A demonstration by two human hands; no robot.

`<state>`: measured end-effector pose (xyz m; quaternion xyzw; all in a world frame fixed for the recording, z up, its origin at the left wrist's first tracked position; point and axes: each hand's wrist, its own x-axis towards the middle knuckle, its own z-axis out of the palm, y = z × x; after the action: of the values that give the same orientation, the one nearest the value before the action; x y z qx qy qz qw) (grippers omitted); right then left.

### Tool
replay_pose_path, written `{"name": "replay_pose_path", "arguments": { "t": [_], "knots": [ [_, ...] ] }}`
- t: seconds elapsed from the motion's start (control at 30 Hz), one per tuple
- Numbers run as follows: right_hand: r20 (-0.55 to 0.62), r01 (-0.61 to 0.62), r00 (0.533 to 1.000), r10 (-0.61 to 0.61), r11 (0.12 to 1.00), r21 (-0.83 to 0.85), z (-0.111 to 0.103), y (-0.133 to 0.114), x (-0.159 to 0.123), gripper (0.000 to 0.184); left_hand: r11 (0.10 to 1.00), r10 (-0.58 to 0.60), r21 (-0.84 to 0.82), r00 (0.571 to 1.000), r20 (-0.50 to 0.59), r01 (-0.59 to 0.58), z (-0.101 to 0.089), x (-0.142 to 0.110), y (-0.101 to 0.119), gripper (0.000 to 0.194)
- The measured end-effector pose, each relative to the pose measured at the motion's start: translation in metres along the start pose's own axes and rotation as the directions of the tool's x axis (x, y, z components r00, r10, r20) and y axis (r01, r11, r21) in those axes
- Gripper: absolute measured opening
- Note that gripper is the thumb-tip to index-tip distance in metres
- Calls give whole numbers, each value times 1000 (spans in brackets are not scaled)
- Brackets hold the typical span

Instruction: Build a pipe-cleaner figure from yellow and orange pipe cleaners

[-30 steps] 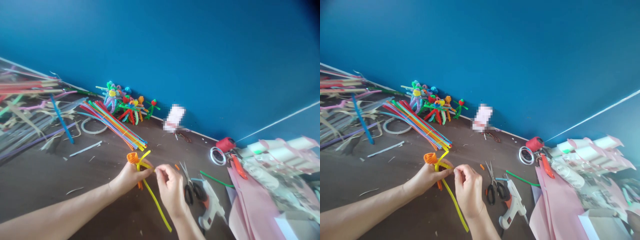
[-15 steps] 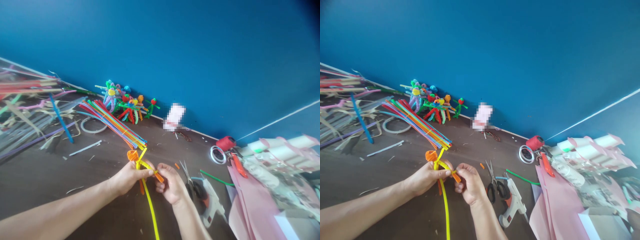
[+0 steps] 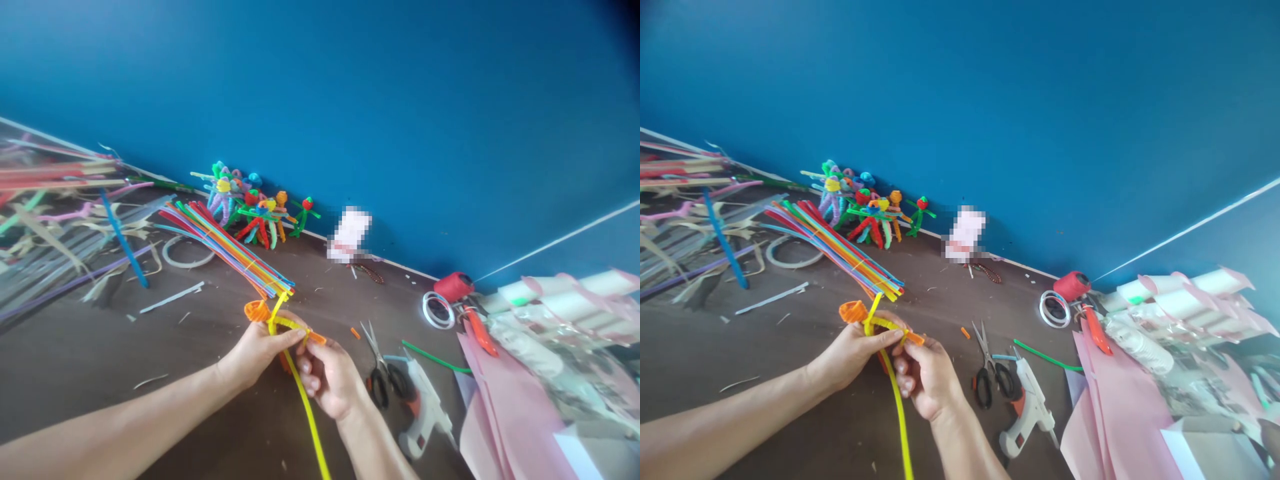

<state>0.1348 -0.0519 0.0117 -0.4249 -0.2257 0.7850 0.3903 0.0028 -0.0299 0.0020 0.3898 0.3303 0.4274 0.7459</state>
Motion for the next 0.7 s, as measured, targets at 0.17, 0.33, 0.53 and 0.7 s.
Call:
{"name": "replay_pose_path", "arguments": {
  "t": [0.17,0.33,0.53,0.7],
  "knots": [
    [-15,126,992,-129,986,-106,1,1,-2,20,999,34,9,997,-66,-33,-3,2,-1,16],
    [-64,287,937,-343,861,-419,1,4,-4,15,996,77,57,987,-138,-69,-5,4,-1,14],
    [37,326,858,-512,488,-810,3,3,-11,19,992,95,97,978,-187,-78,-5,6,-3,12],
    [283,298,619,-733,-114,-948,1,-3,-19,10,986,139,118,969,-206,-116,-5,7,-3,12]
  ]
}}
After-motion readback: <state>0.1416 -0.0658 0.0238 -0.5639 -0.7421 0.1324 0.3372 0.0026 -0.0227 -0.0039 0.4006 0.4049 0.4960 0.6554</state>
